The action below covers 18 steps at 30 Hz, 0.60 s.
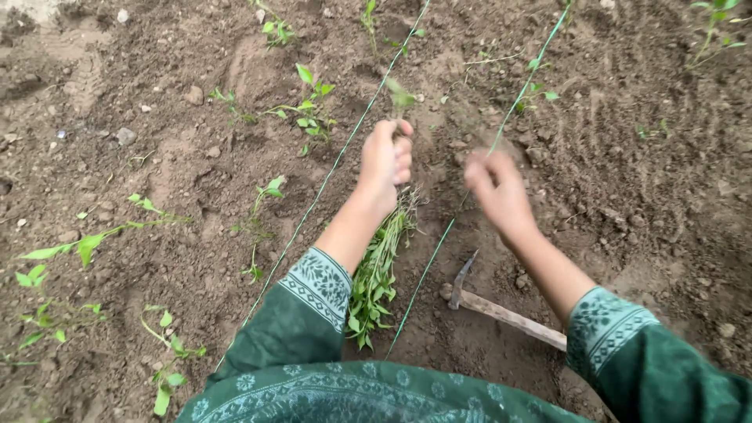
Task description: Planting green seedlings in a garden bed using a small hand hoe.
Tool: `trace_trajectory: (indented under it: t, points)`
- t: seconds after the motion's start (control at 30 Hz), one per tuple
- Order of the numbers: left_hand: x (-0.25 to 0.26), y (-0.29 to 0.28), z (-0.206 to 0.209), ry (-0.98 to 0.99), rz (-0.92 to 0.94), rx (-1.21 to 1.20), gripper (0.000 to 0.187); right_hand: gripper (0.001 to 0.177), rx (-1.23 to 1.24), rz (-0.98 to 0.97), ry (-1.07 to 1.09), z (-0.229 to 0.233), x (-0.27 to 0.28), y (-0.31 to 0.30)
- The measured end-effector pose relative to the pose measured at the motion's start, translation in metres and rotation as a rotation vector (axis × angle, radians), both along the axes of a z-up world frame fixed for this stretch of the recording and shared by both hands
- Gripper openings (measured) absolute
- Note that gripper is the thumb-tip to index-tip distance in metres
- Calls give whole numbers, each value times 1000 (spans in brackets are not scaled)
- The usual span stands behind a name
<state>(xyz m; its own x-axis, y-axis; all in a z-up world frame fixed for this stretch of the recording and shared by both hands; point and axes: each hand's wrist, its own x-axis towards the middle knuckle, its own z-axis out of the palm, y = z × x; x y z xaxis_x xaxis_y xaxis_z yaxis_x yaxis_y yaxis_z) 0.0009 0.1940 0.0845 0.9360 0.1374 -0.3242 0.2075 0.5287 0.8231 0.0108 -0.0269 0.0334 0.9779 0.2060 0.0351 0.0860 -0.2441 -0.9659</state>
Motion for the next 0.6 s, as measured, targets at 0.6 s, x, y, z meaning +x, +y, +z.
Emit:
trace_trajectory:
  t: [0.6]
  points:
    - [-13,40,-48,-12,122,-60,21,14,-812,401,-739,-27,-25,68]
